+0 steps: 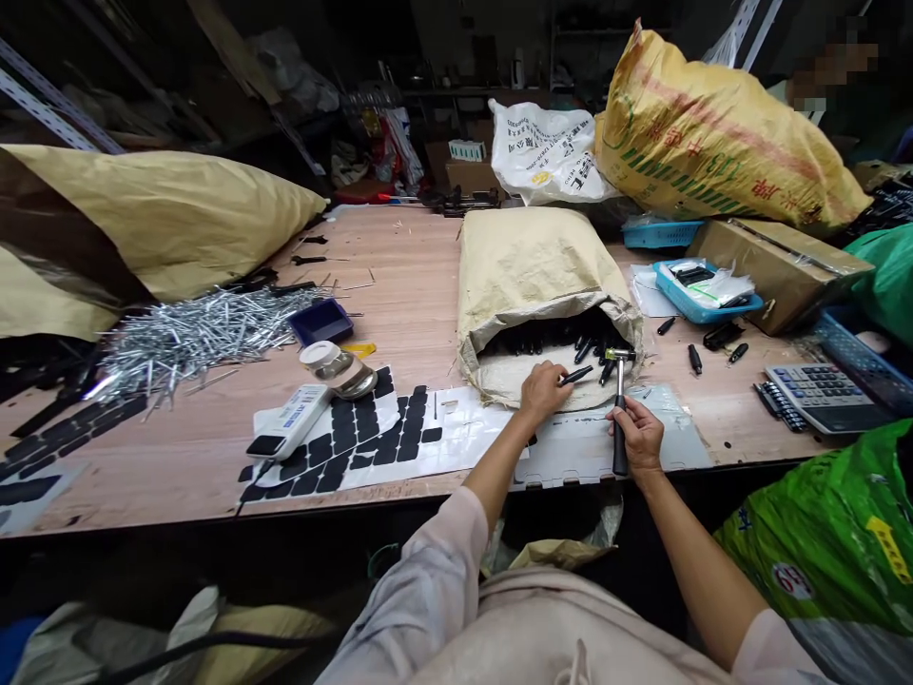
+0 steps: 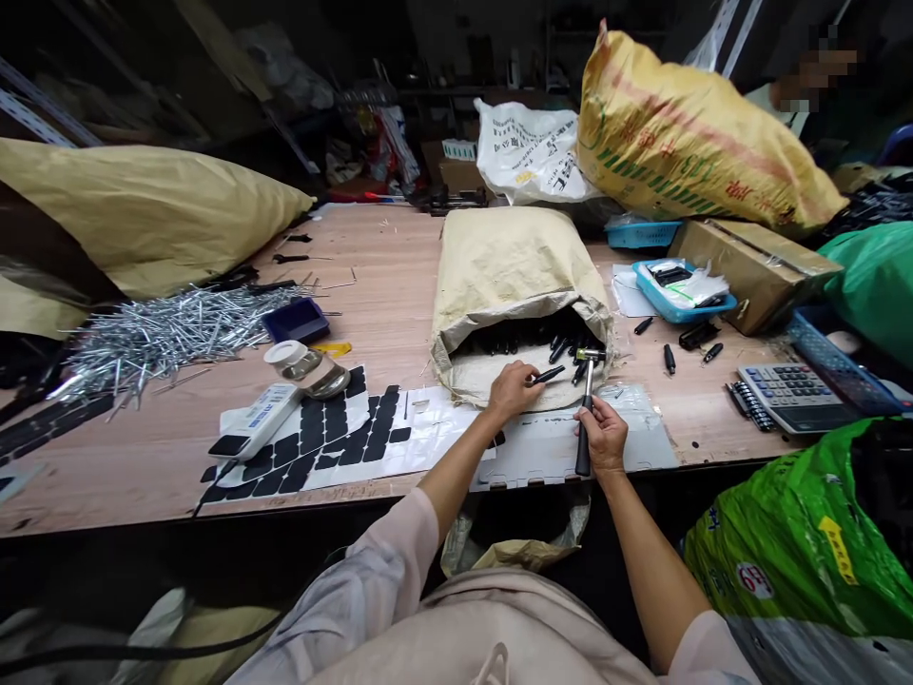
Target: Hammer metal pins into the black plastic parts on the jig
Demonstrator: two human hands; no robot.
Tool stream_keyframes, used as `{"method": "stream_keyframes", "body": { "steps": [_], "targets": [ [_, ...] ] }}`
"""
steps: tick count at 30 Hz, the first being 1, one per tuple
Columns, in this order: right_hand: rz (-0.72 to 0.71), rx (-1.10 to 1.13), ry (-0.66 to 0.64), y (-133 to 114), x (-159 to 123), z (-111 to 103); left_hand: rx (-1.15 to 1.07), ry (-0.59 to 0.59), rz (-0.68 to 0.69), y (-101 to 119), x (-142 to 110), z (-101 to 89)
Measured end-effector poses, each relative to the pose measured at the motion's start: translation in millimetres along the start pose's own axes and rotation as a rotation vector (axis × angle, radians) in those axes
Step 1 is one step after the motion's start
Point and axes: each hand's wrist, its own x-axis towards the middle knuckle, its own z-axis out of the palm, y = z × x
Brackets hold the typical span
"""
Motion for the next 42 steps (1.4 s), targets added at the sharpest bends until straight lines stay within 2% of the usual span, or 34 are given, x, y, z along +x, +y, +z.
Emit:
{"method": "stream_keyframes", "body": {
  "steps": [3, 6, 10, 16, 22, 28, 34, 38, 42],
  "targets": [
    [-0.005, -0.028, -0.019, 1, 0, 0, -0.015, -0.053, 0.025, -29, -8, -11.8],
    [0.007, -0.048, -0.047, 1, 0, 1, -0.079, -0.022, 0.035, -42, -10, -9.9],
    [0.006, -0.142, -0.107, -1, -4, -1, -0.118, 0.001, 0.029, -42, -9, -4.7],
    [-0.137, -0.492, -0.266, -11, -15, -7, -0.117, 0.015, 0.013, -42, -8, -3.4],
    [-0.272, -0.559, -0.306, -19, -20, 1, -0.138, 0.012, -0.001, -41, -8, -3.6],
    [-0.202, -0.541, -0.333, -15, -23, 7, -0.134, 0.015, 0.000, -42, -8, -2.5],
    [-0.242, -0.538, -0.355, -14, -24, 11, -0.159, 0.025, -0.007, -43, -7, -0.5],
    [-0.105, -0.444, -0.364, -4, -22, 7, -0.151, 0.022, -0.019, -44, -9, 0.1],
    [0.008, -0.249, -0.284, 3, -16, 0, -0.152, 0.016, -0.002, -44, -8, 0.1]
  ]
}}
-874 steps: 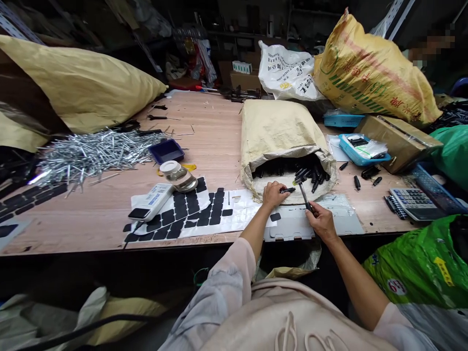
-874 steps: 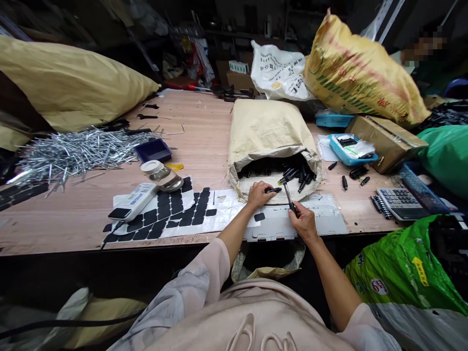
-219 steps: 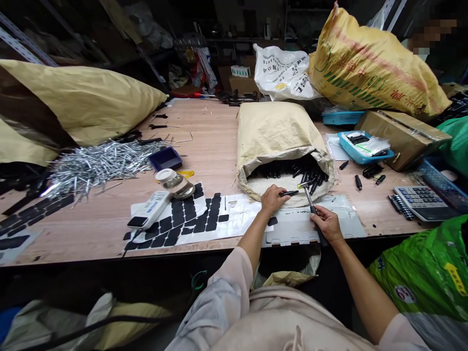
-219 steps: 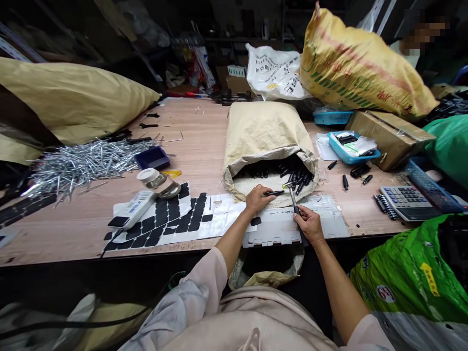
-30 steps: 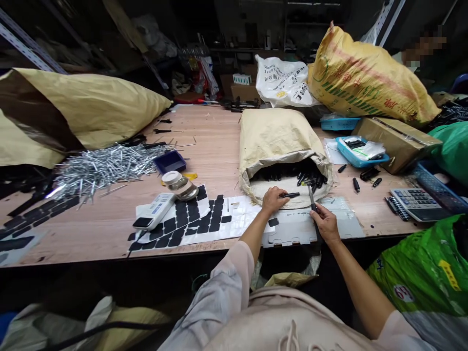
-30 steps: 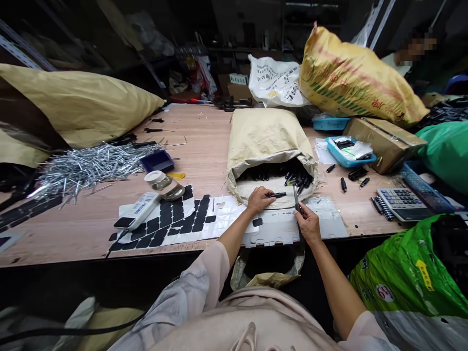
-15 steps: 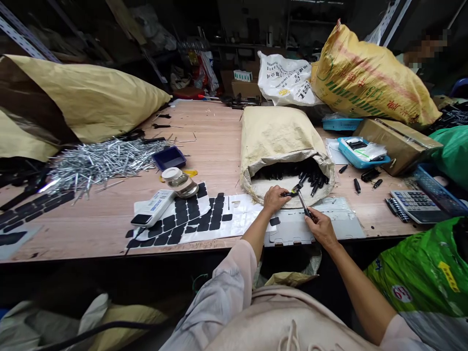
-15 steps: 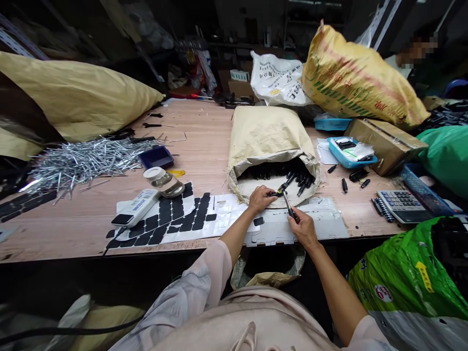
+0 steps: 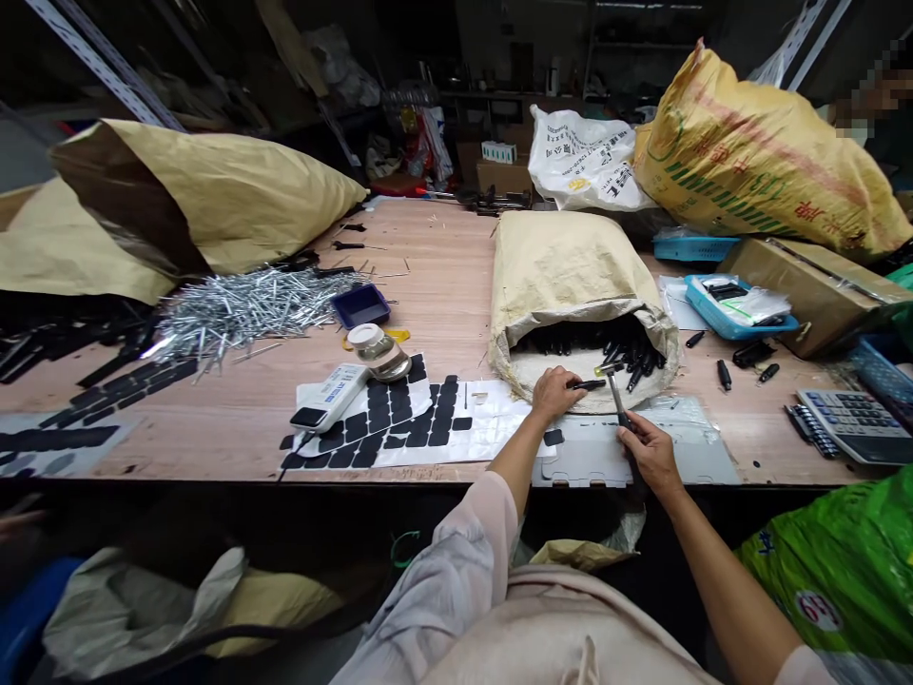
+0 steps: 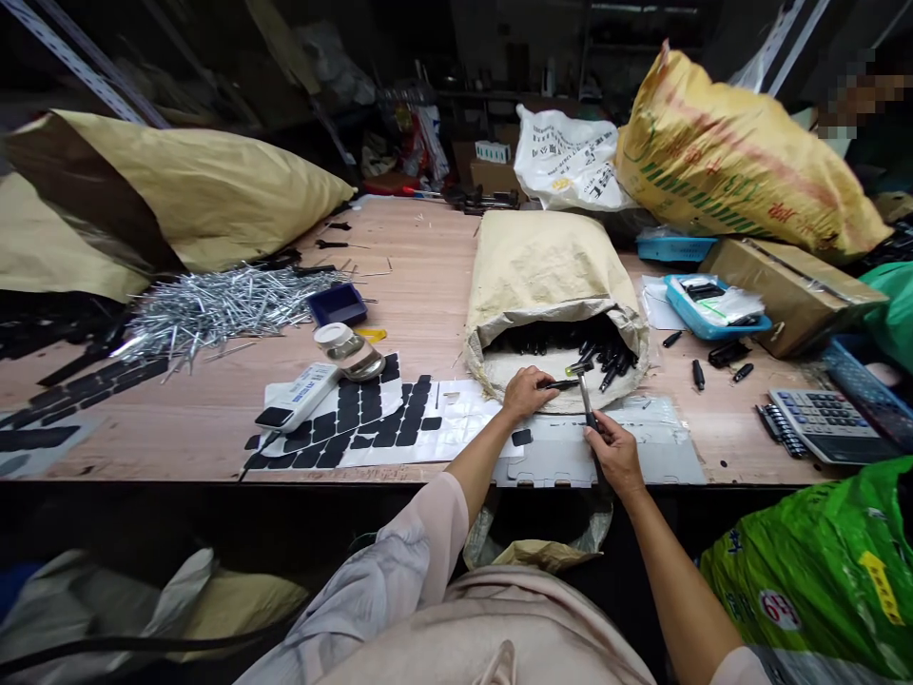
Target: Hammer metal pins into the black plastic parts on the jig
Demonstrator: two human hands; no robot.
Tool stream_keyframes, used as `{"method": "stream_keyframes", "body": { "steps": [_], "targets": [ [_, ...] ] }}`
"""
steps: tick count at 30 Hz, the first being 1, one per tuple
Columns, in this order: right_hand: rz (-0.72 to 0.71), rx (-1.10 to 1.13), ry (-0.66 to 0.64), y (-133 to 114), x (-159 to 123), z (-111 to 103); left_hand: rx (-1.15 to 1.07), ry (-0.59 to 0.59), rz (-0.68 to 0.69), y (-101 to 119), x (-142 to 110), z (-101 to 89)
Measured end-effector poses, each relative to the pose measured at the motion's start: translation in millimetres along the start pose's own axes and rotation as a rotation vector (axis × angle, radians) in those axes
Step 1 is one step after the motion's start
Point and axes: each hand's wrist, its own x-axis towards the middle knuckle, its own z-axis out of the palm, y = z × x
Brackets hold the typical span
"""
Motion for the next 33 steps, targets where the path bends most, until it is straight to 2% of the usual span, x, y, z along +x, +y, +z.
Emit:
{"method": "stream_keyframes", "body": {
  "steps": [3, 5, 7, 9, 11, 14, 15, 17, 19, 21, 23, 25, 27, 28, 30, 33],
  "targets": [
    [0.019, 0.118, 0.077, -1, 4, -3, -0.039, 0.011, -0.004, 3, 0, -4.6],
    [0.017, 0.168, 0.131, -4, 6, -3, -0.099, 0.067, -0.005, 7, -8, -10.8],
    [0.019, 0.200, 0.167, -6, 7, -3, -0.166, 0.152, 0.026, 11, -31, -18.2],
    [0.026, 0.217, 0.174, -7, 7, -3, -0.226, 0.175, 0.081, 13, -69, -25.3],
    [0.034, 0.215, 0.156, -7, 7, -3, -0.271, 0.073, 0.121, 11, -118, -30.2],
    [0.039, 0.198, 0.130, -7, 7, -3, -0.203, -0.194, 0.162, 2, -189, -29.7],
    [0.039, 0.194, 0.127, -6, 7, -3, -0.161, -0.260, 0.136, -2, -207, -27.0],
    [0.035, 0.199, 0.129, -6, 7, -3, -0.072, -0.331, 0.018, -11, -232, -19.2],
    [0.028, 0.213, 0.133, -6, 7, -3, 0.034, -0.366, -0.120, -16, -241, -11.7],
    [0.022, 0.223, 0.135, -6, 7, -3, 0.139, -0.430, -0.165, -16, -239, -9.1],
    [0.018, 0.228, 0.136, -6, 6, -3, 0.152, -0.503, -0.117, -7, -227, -13.3],
    [0.014, 0.234, 0.150, -7, 5, -2, 0.040, -0.554, -0.030, 10, -206, -22.1],
    [0.009, 0.238, 0.182, -7, 4, 0, -0.110, -0.534, 0.045, 31, -173, -30.2],
    [0.008, 0.239, 0.202, -7, 4, 0, -0.164, -0.474, 0.067, 41, -151, -32.0],
    [0.008, 0.235, 0.240, -6, 4, 2, -0.193, -0.271, 0.050, 58, -101, -28.8],
    [0.002, 0.234, 0.267, -4, 5, 3, -0.102, 0.024, -0.046, 72, -23, -7.2]
  ]
}}
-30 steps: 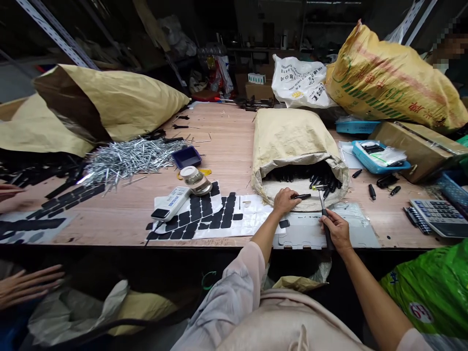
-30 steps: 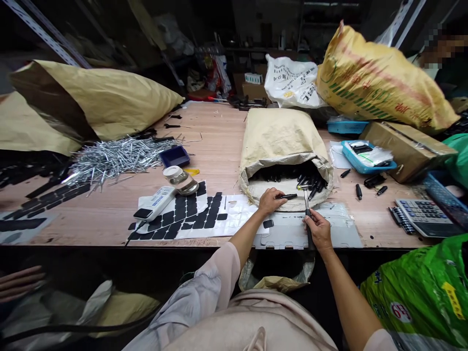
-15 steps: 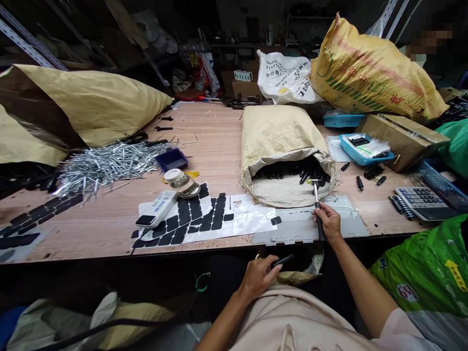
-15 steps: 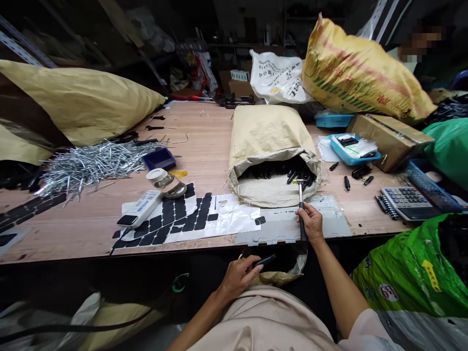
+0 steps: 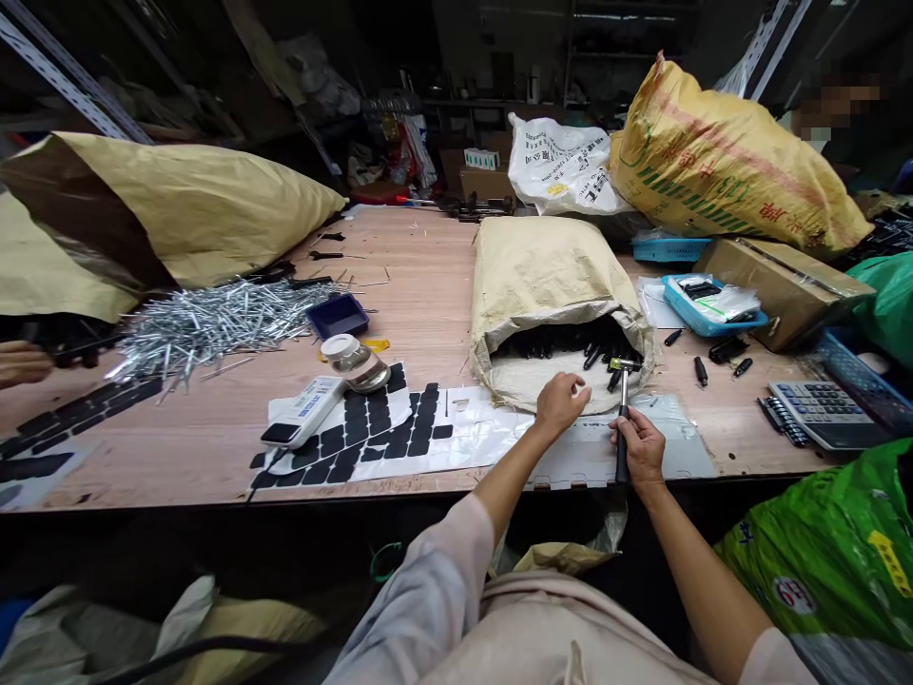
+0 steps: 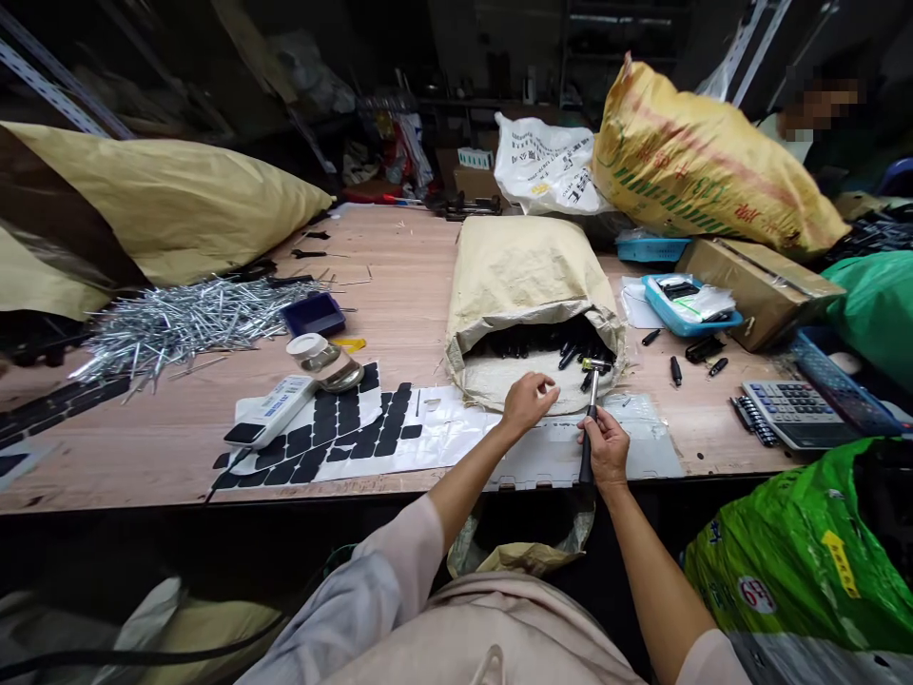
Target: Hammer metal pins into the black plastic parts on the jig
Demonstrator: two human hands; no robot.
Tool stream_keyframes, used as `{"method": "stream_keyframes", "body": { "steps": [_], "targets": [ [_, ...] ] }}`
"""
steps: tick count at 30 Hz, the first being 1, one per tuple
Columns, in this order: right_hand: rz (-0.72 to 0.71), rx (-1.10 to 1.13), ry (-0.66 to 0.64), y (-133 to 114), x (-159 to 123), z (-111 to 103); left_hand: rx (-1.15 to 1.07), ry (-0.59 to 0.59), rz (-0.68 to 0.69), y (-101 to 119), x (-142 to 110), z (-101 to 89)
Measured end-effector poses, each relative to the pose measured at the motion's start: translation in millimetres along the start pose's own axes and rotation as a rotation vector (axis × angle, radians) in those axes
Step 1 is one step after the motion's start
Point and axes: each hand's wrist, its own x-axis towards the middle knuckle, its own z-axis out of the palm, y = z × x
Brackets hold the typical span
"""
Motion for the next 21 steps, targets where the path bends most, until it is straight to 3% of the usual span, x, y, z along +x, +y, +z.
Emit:
{"method": "stream_keyframes", "body": {
  "steps": [3, 7, 10, 13, 16, 21],
  "targets": [
    [0.000, 0.016, -0.019, 2, 2, 1, 0.108, 0.117, -0.096, 3, 57, 30.5],
    [-0.004, 0.024, -0.052, 2, 3, 1, 0.180, 0.089, -0.154, 0, 85, 49.6],
    [-0.004, 0.016, -0.049, 2, 3, 1, 0.184, 0.071, -0.108, -11, 76, 40.1],
    [0.005, 0.014, -0.050, 3, 2, 0, 0.191, 0.047, 0.001, -30, 55, 20.5],
    [0.002, 0.000, -0.065, 6, 3, -1, 0.184, 0.007, 0.018, -52, 34, 6.0],
    [0.001, -0.084, -0.113, 10, 2, 0, 0.111, 0.021, 0.050, -68, 22, 4.8]
  ]
}}
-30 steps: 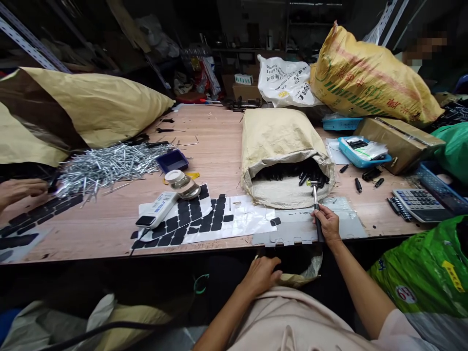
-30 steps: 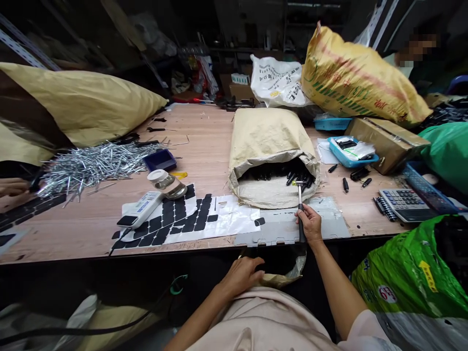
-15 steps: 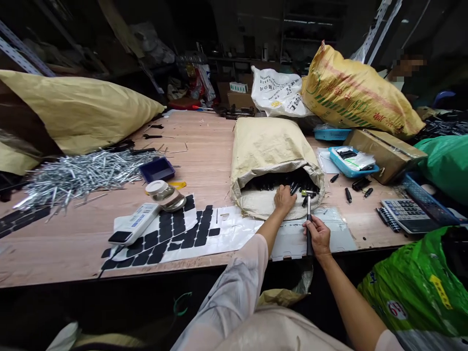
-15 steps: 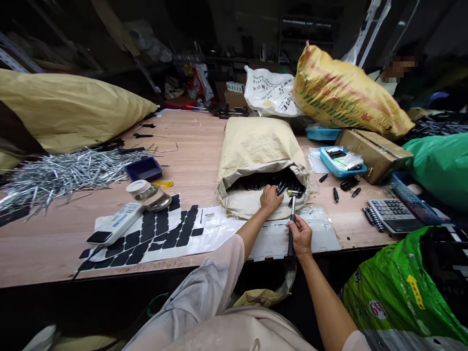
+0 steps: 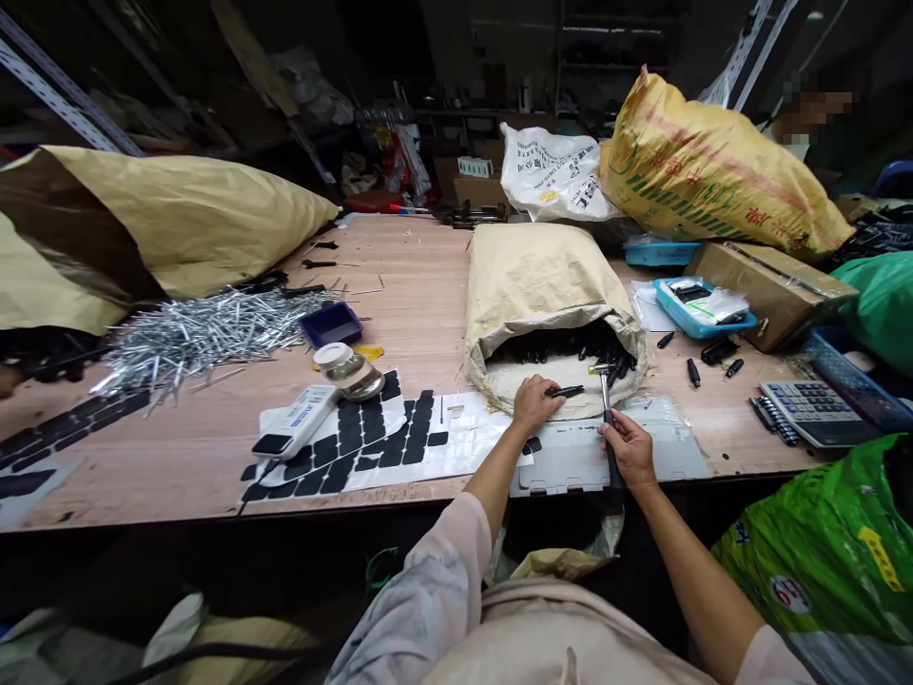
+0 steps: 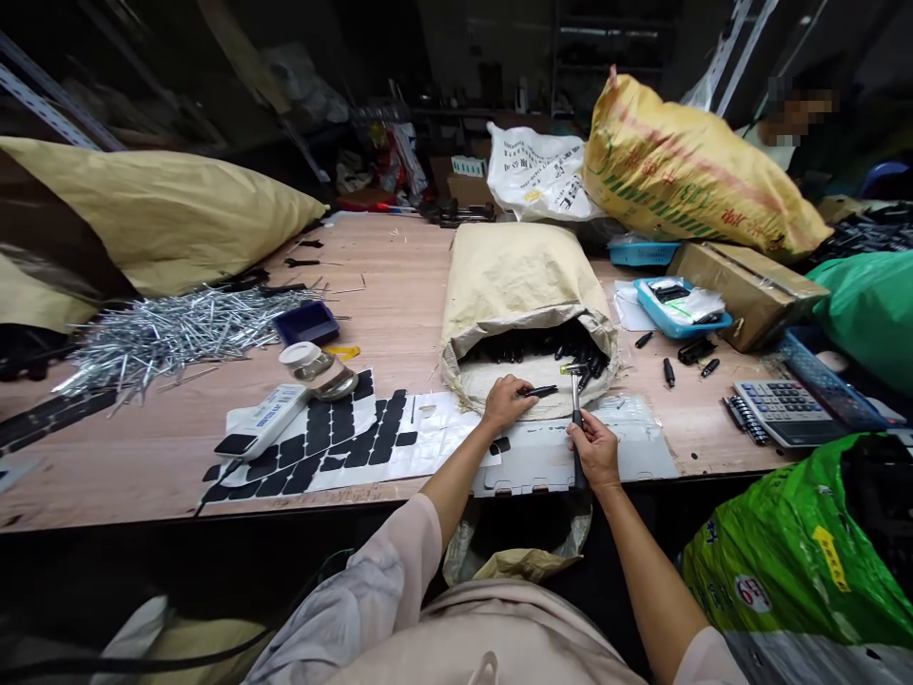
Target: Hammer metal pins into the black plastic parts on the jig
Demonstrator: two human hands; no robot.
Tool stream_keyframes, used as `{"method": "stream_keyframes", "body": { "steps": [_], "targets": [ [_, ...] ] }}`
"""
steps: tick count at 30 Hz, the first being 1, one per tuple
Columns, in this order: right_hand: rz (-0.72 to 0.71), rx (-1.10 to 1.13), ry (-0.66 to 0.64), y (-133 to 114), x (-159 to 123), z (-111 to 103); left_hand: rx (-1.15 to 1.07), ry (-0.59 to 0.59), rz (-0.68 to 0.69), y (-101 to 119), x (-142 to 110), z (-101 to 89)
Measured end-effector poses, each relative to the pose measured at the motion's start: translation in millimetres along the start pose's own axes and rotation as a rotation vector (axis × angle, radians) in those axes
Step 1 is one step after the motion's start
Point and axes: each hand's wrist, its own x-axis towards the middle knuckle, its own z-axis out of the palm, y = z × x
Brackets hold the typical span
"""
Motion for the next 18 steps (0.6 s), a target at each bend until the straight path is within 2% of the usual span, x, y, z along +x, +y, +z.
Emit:
{"method": "stream_keyframes", "body": {
  "steps": [6, 12, 18],
  "targets": [
    [-0.085, -0.285, -0.085, -13, -8, -5, -0.031, 0.002, -0.012, 0, 5, 3.4],
    [-0.167, -0.452, -0.157, -23, -9, -7, -0.023, -0.003, -0.028, 0, 4, 2.8],
    [-0.146, -0.434, -0.204, -23, -8, -3, -0.009, -0.002, -0.022, 1, 4, 3.6]
  ]
}}
